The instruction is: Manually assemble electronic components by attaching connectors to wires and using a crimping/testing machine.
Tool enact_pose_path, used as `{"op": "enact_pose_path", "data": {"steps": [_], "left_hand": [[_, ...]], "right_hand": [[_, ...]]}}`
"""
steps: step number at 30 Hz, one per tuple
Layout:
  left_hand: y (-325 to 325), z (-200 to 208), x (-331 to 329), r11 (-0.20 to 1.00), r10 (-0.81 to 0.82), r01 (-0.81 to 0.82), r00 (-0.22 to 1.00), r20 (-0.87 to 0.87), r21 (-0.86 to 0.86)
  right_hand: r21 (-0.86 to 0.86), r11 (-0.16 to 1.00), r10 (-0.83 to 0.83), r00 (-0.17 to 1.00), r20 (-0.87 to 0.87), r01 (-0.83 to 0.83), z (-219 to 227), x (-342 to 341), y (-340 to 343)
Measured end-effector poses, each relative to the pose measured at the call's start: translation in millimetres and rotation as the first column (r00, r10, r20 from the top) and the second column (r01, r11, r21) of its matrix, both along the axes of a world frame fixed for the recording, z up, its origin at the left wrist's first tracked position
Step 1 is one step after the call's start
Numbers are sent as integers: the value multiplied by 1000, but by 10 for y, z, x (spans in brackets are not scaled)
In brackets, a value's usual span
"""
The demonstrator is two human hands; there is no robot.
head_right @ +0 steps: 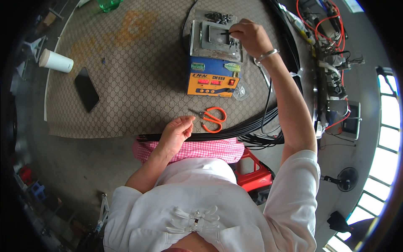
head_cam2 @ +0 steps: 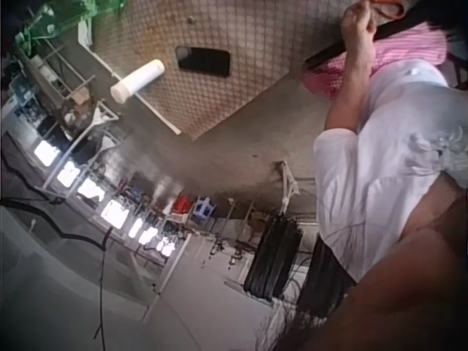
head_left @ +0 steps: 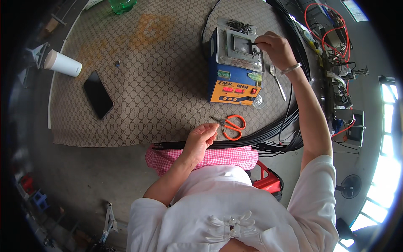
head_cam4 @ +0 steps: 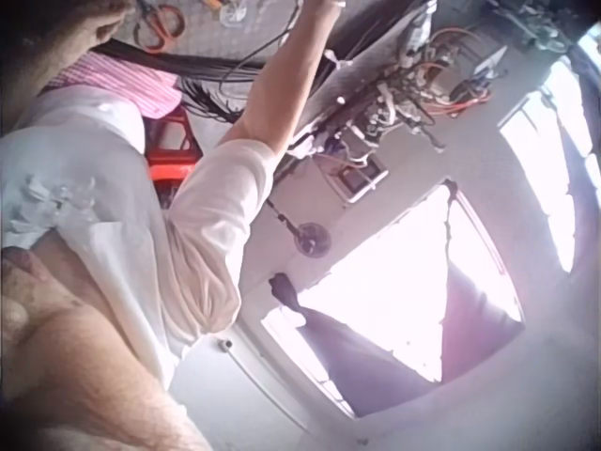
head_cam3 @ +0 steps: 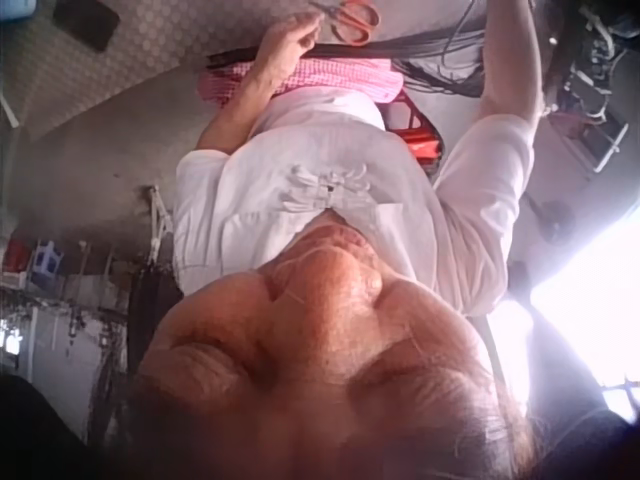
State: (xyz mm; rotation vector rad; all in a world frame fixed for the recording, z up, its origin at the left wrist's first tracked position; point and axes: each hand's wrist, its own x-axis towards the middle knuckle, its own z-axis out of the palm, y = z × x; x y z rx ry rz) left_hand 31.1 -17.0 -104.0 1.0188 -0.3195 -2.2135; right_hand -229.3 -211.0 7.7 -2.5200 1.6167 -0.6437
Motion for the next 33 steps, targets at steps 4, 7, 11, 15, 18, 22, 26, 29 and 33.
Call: {"op": "enact_pose_path", "data": {"steps": [4,7,11,15,18,22,26,29,33], "left_hand": [[-26,121,-4,999,13,-14,1000,-20,-40],[-102,287,-20,993,16,-23,998,-56,-113],[-223,518,-67,974,46,-53,998,-38,-221],[-305,750,-172,951,61,-69,997,-37,-302],[-339,938,-280,934,89,-102,995,-52,-343],[-360,1020,-350,915,78,-117,990,-116,-386],[-351,1102,-427,916,79,-141,981,-177,-375],[-348,1114,-475,930,67,-144,971,-231,-337],[-339,1088,-477,947,63,-138,966,-252,-292]], "right_hand": [[463,859,-405,846,348,220,207,170,356],[533,804,-429,363,827,-263,81,134,648],[484,757,-489,111,865,-439,4,269,998],[385,769,-454,-12,891,-510,-106,321,1281],[379,782,-457,-41,889,-495,-131,381,1451],[355,785,-448,-70,891,-507,-186,421,1571],[337,770,-480,-144,865,-542,-203,406,1650],[349,759,-498,-146,855,-551,-203,418,1698],[387,755,-517,-117,848,-530,-221,466,1749]]}}
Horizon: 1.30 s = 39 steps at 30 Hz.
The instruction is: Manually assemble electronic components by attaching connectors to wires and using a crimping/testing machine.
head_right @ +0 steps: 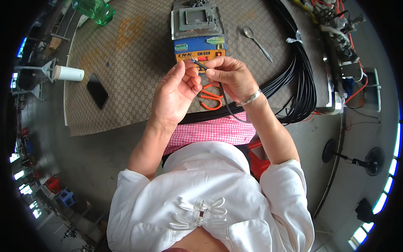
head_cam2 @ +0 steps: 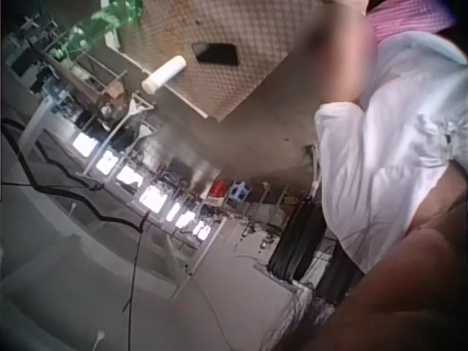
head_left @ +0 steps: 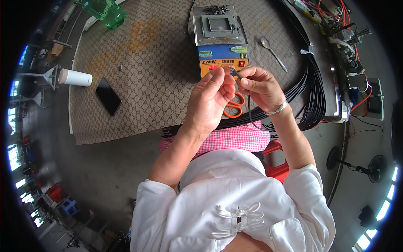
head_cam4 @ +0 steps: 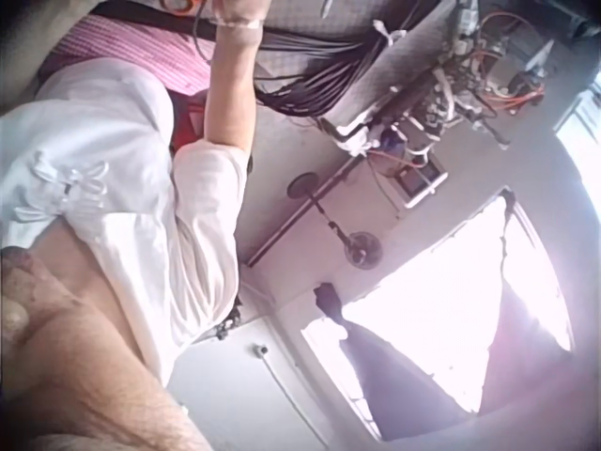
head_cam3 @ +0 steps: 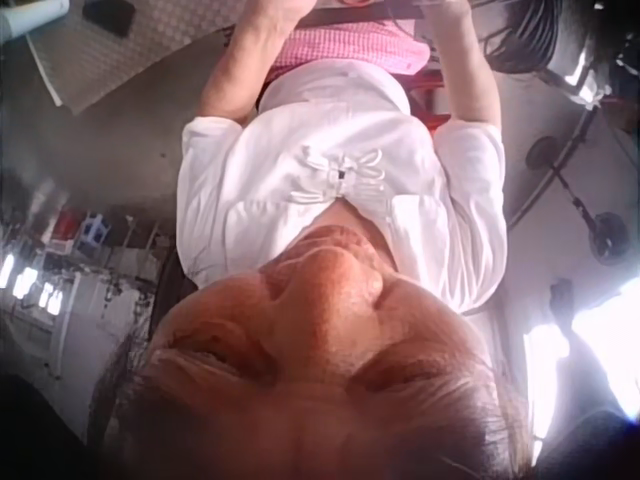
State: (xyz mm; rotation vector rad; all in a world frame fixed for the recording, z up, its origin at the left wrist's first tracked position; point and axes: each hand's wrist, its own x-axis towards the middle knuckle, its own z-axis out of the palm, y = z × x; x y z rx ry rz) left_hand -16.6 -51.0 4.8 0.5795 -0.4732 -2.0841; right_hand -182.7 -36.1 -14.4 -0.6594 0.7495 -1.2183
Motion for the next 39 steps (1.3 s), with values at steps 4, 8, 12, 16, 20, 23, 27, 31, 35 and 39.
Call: {"op": "enact_pose_path", "data": {"steps": [4,8,12,16,20,23,27,31,35,39], "left_hand": [[7,4,6,1000,-10,10,1000,3,18],[15,-10,8,999,-3,3,1000,7,34],[17,-36,14,999,-11,11,1000,-1,34],[9,-67,21,999,-26,25,1000,12,43],[-1,-42,16,995,-10,6,999,40,101],[14,-109,49,991,-5,-9,995,102,132],[110,-332,101,987,-54,35,992,117,155],[204,-481,138,977,-94,72,990,102,200],[228,-568,188,966,-98,72,990,97,247],[217,-654,225,967,-101,79,992,82,242]], "right_hand": [[6,1000,-9,1000,14,9,-42,-3,13],[3,999,-32,999,-15,32,-65,13,22],[10,999,-53,999,-12,53,-44,40,42],[11,998,-64,998,-19,64,-61,17,56],[-33,995,-93,987,-132,89,-5,-25,30],[-253,958,-233,873,-429,132,86,-101,-100],[-504,864,-465,408,-786,14,211,-255,-498],[-630,763,-614,144,-776,-145,186,-376,-945],[-665,707,-676,46,-735,-240,134,-435,-1258],[-612,719,-669,-88,-738,-330,66,-445,-1444]]}}
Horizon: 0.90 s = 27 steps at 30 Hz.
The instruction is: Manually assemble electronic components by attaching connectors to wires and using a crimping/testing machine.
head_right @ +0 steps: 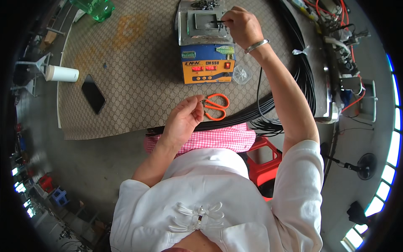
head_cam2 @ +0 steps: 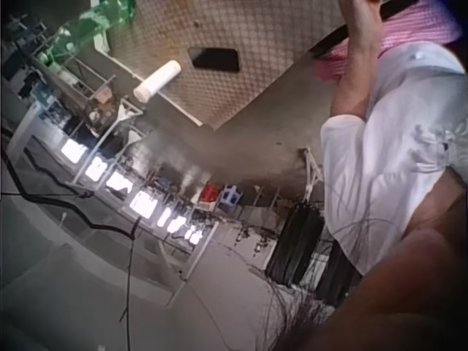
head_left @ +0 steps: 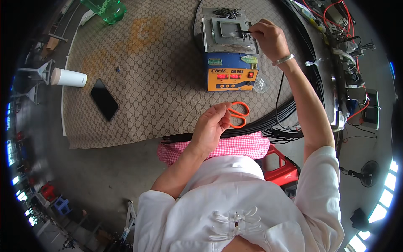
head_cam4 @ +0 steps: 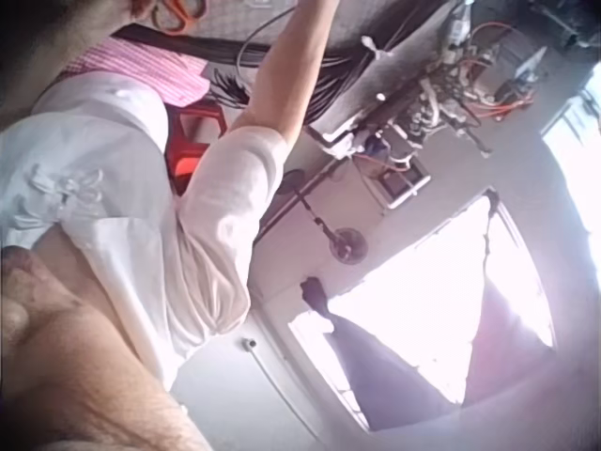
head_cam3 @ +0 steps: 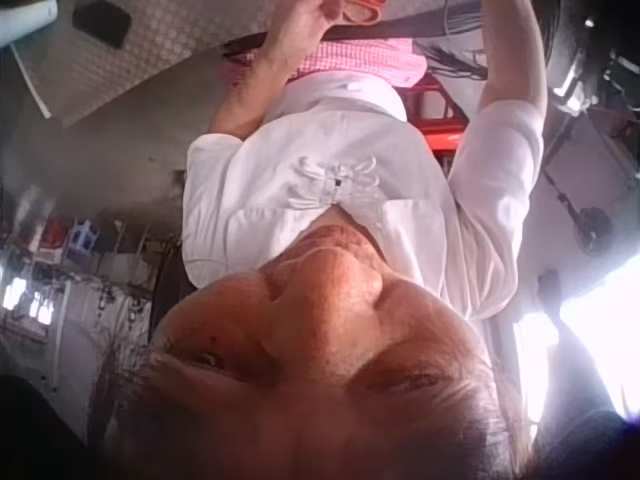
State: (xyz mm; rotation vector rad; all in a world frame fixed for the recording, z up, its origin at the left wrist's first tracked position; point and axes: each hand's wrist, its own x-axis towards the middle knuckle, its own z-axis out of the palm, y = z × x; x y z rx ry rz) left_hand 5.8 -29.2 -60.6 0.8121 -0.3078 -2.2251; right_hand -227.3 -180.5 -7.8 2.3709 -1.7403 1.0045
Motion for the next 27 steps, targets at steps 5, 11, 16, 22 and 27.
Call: {"op": "enact_pose_path", "data": {"steps": [5,11,16,22,27], "left_hand": [[-11,-27,19,1000,4,-4,1000,-3,22],[-27,-39,34,999,8,-8,1000,7,38],[-27,-36,33,999,12,-12,1000,6,40],[-18,-23,28,1000,3,-3,1000,16,14],[-27,53,1,1000,2,-1,999,44,-18]], "right_hand": [[46,999,-15,993,-117,21,-55,57,-80],[51,998,-14,990,-140,21,-73,86,-84],[39,999,-4,991,-133,9,-80,70,-82],[104,995,-14,988,152,-2,-45,35,44],[448,884,-224,720,657,-134,48,135,411]]}}
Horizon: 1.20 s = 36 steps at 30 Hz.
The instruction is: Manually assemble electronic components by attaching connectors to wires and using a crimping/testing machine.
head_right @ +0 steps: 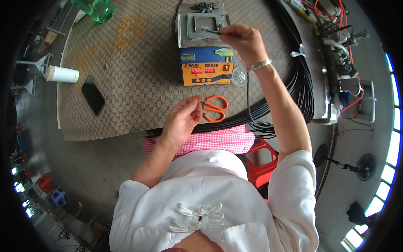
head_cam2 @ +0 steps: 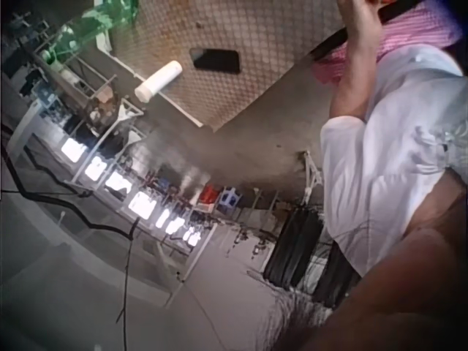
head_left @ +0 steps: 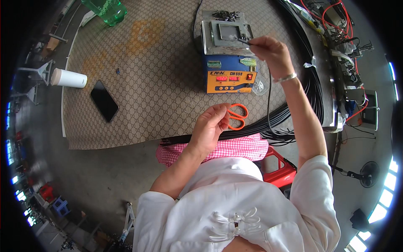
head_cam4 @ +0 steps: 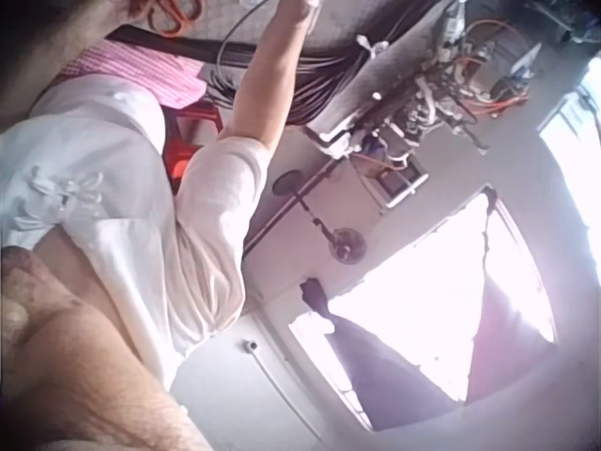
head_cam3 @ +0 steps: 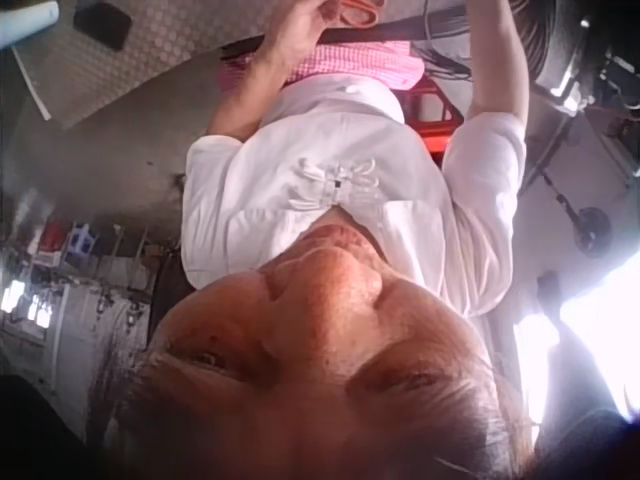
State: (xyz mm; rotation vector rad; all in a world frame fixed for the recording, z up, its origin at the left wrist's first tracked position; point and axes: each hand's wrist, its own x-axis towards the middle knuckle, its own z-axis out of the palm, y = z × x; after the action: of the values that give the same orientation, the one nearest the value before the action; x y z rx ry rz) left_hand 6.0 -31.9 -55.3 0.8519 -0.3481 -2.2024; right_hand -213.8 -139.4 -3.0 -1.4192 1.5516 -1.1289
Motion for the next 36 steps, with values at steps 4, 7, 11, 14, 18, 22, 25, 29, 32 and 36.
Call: {"op": "enact_pose_path", "data": {"steps": [4,7,11,14,18,22,25,29,32,36], "left_hand": [[-30,116,-25,999,9,-9,1000,8,-53],[-48,167,-34,995,16,-15,1000,16,-97],[-75,242,-40,990,29,-24,999,32,-137],[-118,325,-65,982,43,-36,999,33,-184],[-166,427,-79,974,56,-50,998,21,-219],[-187,519,-111,970,56,-54,998,1,-236],[-182,535,-131,970,62,-64,998,-14,-236],[-154,558,-151,971,56,-56,998,-7,-230],[-152,543,-157,974,36,-42,999,-32,-223],[-141,557,-167,974,34,-39,999,-28,-223]], "right_hand": [[-23,997,82,918,389,-80,-77,46,275],[-20,998,63,886,460,-61,-55,121,467],[-22,994,100,789,606,-109,-95,140,619],[-29,990,122,712,692,-141,-114,139,715],[2,989,98,679,727,-145,-106,189,832],[8,992,80,671,737,-127,-139,262,948],[-3,991,88,650,755,-132,-166,299,1006],[17,990,69,601,796,-137,-164,324,1069],[23,988,73,589,805,-153,-168,344,1102],[40,989,60,622,781,-146,-175,343,1121]]}}
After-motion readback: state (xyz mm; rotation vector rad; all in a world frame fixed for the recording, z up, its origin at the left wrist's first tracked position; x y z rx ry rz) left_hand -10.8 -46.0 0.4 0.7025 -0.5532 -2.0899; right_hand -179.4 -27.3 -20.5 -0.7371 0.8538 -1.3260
